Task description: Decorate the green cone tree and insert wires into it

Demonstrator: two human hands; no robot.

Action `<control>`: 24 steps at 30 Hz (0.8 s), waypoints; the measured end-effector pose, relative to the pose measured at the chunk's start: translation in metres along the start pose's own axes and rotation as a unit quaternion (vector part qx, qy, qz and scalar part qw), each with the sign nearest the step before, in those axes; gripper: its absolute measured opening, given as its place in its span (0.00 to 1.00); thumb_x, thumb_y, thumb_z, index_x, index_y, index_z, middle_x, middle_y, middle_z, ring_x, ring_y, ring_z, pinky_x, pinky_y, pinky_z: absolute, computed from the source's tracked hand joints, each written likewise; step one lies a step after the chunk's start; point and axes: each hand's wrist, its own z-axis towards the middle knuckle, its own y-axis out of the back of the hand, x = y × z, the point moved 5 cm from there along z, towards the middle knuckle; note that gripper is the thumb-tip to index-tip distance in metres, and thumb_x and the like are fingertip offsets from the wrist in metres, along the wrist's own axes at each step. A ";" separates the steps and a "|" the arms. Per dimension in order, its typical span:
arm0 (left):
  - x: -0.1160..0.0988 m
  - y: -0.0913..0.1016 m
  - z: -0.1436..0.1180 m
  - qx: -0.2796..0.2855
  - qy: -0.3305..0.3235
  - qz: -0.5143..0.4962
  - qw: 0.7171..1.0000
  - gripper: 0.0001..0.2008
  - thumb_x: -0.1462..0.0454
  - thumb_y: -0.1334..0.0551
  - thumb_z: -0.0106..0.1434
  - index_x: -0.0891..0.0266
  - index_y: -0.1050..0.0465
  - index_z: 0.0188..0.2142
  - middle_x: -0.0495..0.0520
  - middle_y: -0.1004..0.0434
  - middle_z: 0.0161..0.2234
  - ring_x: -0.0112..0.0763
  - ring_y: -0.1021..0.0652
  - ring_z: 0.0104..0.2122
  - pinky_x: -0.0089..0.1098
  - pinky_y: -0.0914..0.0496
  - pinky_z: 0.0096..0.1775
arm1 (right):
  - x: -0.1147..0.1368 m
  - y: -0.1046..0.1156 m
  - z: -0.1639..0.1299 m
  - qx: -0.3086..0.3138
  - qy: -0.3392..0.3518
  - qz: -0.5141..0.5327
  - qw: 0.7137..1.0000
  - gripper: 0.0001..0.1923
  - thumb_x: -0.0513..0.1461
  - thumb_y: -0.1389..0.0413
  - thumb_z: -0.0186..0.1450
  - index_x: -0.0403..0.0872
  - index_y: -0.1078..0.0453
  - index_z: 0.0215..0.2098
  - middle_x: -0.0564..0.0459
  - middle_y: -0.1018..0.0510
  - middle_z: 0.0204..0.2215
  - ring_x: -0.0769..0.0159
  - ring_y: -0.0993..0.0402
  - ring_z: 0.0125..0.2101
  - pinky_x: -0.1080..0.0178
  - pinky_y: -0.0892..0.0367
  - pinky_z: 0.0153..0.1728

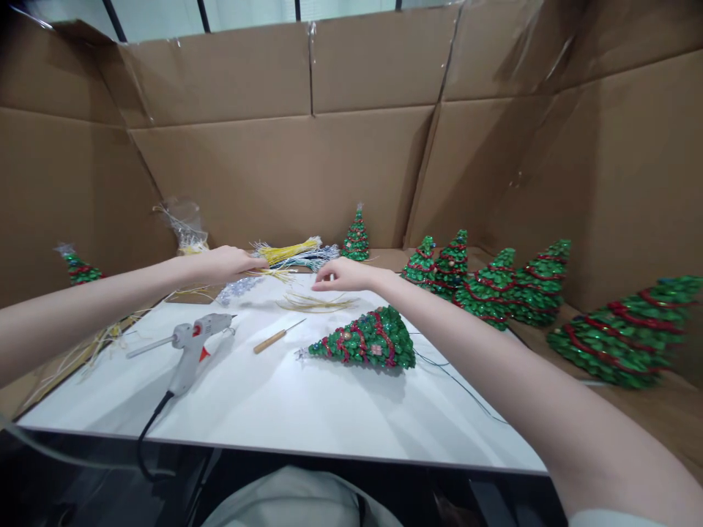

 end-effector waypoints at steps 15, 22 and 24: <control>0.014 -0.006 -0.002 -0.005 0.012 -0.006 1.000 0.17 0.54 0.56 0.66 0.53 0.35 0.46 0.54 0.25 0.35 0.32 0.26 0.30 0.27 0.38 0.29 | -0.011 0.010 -0.012 -0.045 0.019 -0.034 0.998 0.20 0.48 0.52 0.63 0.44 0.25 0.28 0.48 0.29 0.30 0.68 0.34 0.29 0.64 0.40 0.32; 0.051 -0.024 -0.014 0.036 0.084 0.013 0.996 0.22 0.51 0.59 0.65 0.52 0.37 0.51 0.57 0.25 0.39 0.38 0.25 0.34 0.31 0.36 0.33 | -0.058 0.007 -0.030 -0.028 -0.044 -0.042 0.998 0.23 0.51 0.54 0.62 0.44 0.25 0.28 0.48 0.27 0.28 0.67 0.34 0.28 0.65 0.40 0.30; 0.054 -0.024 -0.014 0.033 0.088 0.012 0.995 0.22 0.50 0.59 0.65 0.52 0.39 0.52 0.57 0.25 0.40 0.39 0.25 0.34 0.30 0.36 0.32 | -0.062 0.004 -0.029 -0.017 -0.046 -0.040 0.998 0.22 0.50 0.53 0.61 0.44 0.26 0.27 0.49 0.27 0.28 0.67 0.33 0.28 0.65 0.40 0.30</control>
